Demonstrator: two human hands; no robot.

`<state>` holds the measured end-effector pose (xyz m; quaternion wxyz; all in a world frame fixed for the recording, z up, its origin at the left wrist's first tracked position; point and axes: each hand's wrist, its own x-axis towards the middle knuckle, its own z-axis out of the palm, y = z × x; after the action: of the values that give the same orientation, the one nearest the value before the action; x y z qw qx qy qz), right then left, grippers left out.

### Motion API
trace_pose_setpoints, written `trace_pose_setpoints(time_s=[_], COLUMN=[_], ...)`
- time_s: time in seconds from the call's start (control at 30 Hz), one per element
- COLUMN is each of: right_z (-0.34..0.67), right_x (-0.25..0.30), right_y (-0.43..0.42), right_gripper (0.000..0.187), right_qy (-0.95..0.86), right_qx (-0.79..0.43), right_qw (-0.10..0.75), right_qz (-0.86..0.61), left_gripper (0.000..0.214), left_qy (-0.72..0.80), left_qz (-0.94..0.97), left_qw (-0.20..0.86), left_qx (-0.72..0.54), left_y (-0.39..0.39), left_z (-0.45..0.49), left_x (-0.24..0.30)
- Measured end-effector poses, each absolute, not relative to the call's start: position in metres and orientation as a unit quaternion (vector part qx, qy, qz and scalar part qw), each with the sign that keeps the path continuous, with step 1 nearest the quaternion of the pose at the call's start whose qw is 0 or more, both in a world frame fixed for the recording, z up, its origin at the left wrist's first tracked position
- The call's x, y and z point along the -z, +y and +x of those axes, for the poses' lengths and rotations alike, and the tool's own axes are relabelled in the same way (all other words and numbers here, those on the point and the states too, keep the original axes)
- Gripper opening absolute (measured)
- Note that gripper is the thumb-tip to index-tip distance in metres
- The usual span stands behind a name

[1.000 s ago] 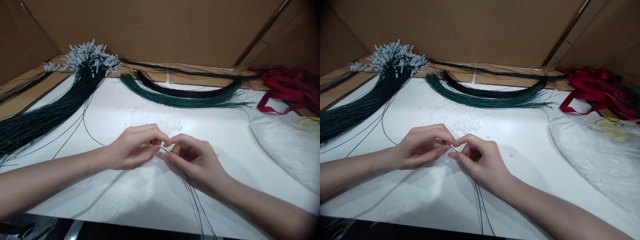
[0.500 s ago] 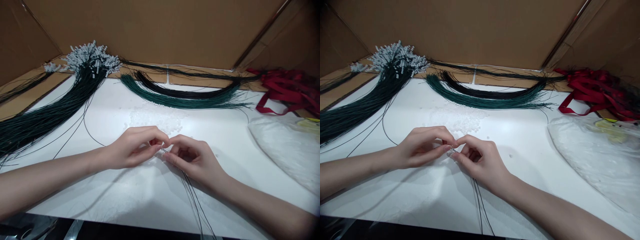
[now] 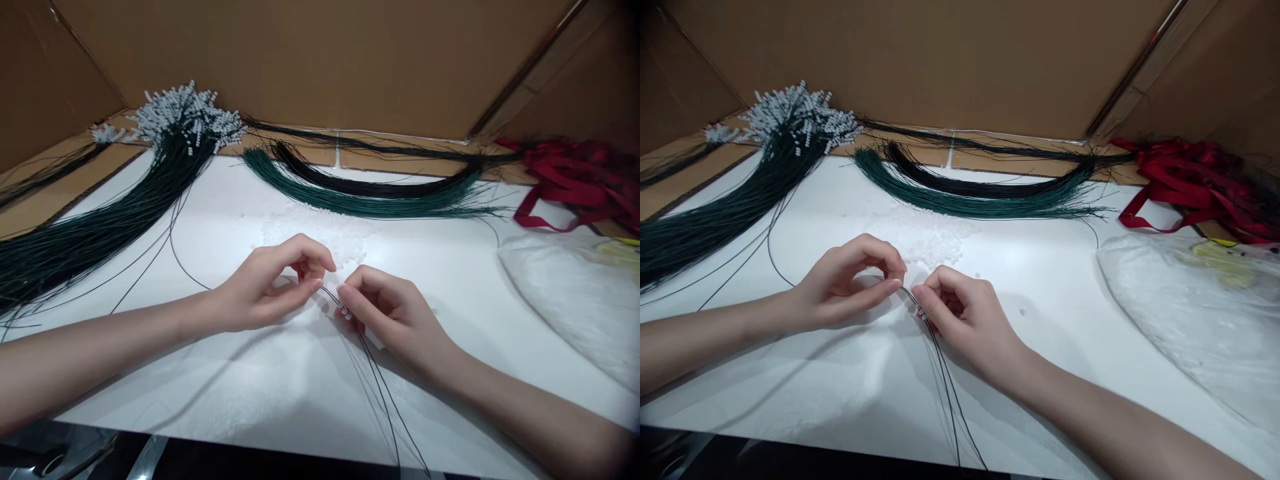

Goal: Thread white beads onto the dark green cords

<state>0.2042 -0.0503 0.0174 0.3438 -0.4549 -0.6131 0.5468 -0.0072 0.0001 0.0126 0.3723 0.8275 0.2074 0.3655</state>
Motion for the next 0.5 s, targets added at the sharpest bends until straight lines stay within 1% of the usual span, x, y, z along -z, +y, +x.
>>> trace_pose_setpoints(time_s=[0.07,0.2,0.27,0.5], right_z=[0.2037,0.2037,0.2041,0.2046], right_x=[-0.0181,-0.0205,-0.0216,-0.0216], right_y=[-0.0504,-0.0499,-0.0496,-0.0495], right_gripper=[0.033,0.021,0.018,0.022], right_qy=[-0.613,-0.627,-0.64,-0.651], right_qx=[-0.548,-0.537,-0.526,-0.526], right_qw=[0.347,0.334,0.317,0.304], right_qz=[-0.452,-0.454,-0.462,-0.455], left_gripper=[0.022,0.023,0.023,0.019], left_qy=[0.206,0.203,0.203,0.213], left_qz=[0.825,0.824,0.825,0.817], left_qw=[0.381,0.386,0.386,0.396], left_qx=[-0.363,-0.361,-0.359,-0.362], left_y=[0.0,-0.0005,-0.0008,-0.0008], left_z=[-0.0077,-0.0085,-0.0087,-0.0084], left_x=[-0.0124,-0.0128,-0.0131,-0.0115])
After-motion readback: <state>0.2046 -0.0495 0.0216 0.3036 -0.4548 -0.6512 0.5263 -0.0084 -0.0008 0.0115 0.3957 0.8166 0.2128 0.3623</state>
